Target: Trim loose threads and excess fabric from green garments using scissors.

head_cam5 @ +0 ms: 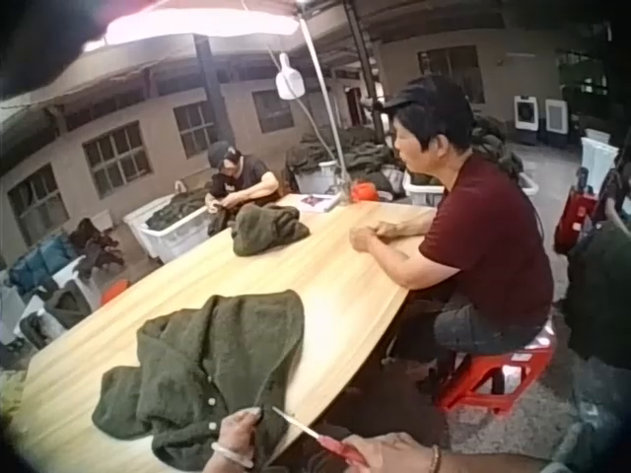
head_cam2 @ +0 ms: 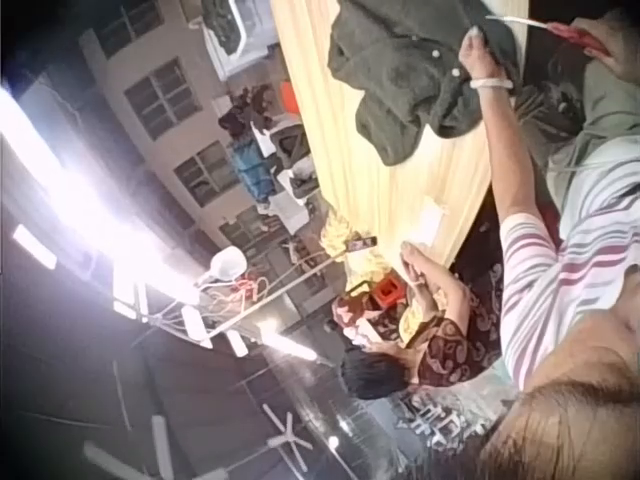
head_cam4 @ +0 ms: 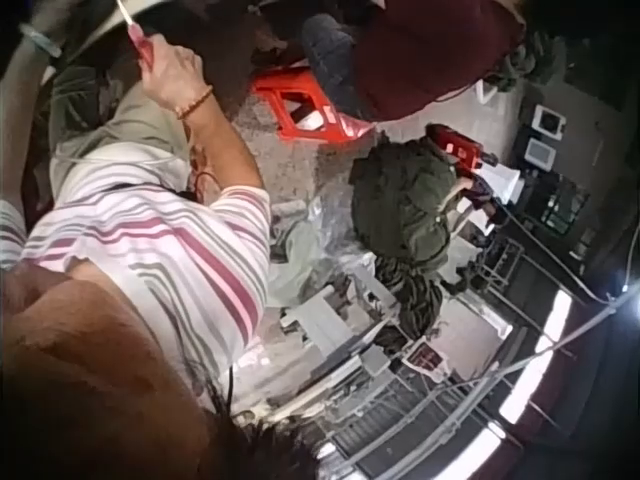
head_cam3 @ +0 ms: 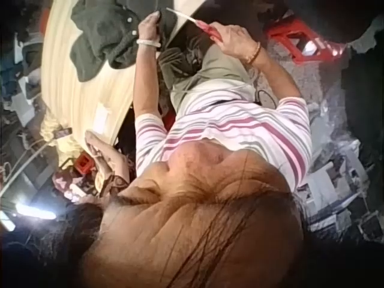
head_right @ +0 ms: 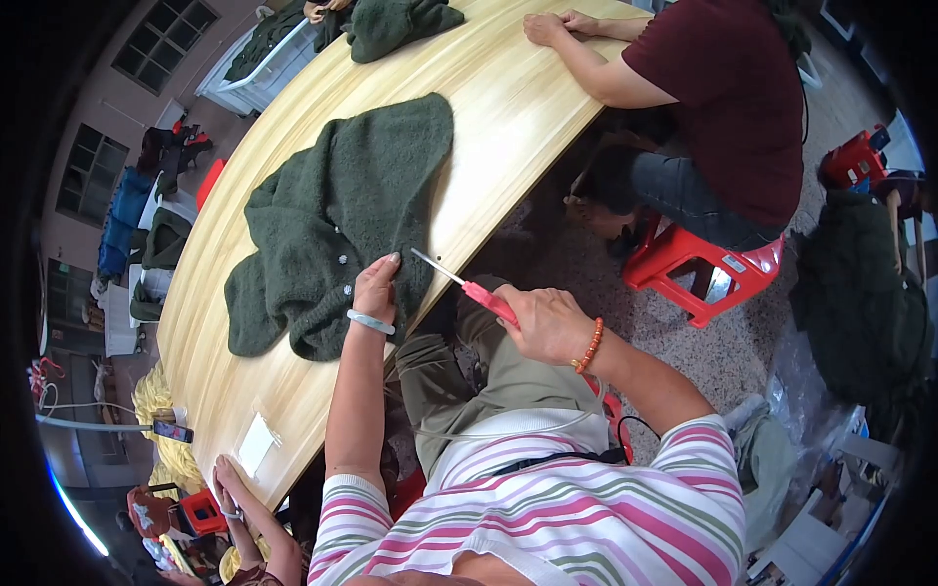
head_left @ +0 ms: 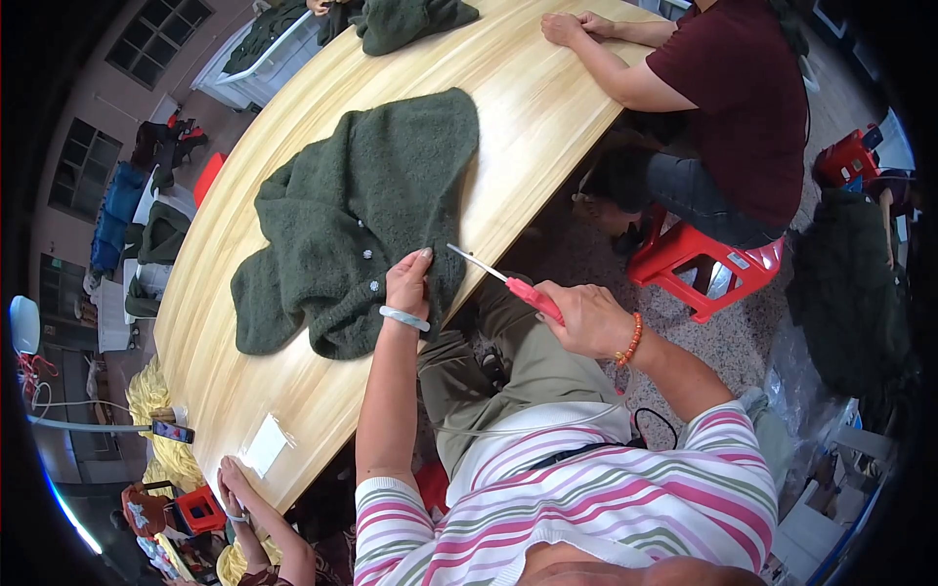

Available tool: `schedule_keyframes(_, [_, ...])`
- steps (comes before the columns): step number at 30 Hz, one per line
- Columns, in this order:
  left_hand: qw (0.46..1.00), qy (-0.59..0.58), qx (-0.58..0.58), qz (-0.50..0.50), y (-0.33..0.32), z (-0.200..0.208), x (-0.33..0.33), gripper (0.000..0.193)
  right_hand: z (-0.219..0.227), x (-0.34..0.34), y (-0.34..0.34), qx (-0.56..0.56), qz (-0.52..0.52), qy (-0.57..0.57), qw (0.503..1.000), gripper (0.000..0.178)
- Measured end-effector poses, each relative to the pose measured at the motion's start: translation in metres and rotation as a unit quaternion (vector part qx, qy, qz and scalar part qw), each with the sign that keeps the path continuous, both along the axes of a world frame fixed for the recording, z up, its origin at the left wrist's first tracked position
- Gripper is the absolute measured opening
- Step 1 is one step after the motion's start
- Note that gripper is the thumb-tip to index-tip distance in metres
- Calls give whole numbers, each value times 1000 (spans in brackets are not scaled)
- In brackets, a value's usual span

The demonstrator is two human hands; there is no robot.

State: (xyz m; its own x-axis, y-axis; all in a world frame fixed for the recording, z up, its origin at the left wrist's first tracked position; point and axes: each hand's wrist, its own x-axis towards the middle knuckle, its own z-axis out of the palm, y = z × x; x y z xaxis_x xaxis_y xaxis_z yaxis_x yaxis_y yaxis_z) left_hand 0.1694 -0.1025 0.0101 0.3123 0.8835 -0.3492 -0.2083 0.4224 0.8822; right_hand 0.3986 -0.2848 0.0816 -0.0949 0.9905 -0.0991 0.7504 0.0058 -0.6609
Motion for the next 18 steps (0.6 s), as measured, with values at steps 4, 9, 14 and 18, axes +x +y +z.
schedule_keyframes(4, [916, 345, 205, -1, -5, 33, 35, 43, -12, 11, -4, 2, -41, 0, 999, 29])
schedule_keyframes(9, [653, 620, 434, -31, -3, 47, 69, 65, -20, 22, -9, 0, -75, -1, 997, 32])
schedule_keyframes(14, [715, 488, 499, -46, 29, 15, 69, 19, -19, 29, -13, -2, -95, 7, 995, 34])
schedule_keyframes(18, [970, 135, 197, -54, 51, -2, 45, 20, -13, 29, -9, 5, -91, 22, 996, 33])
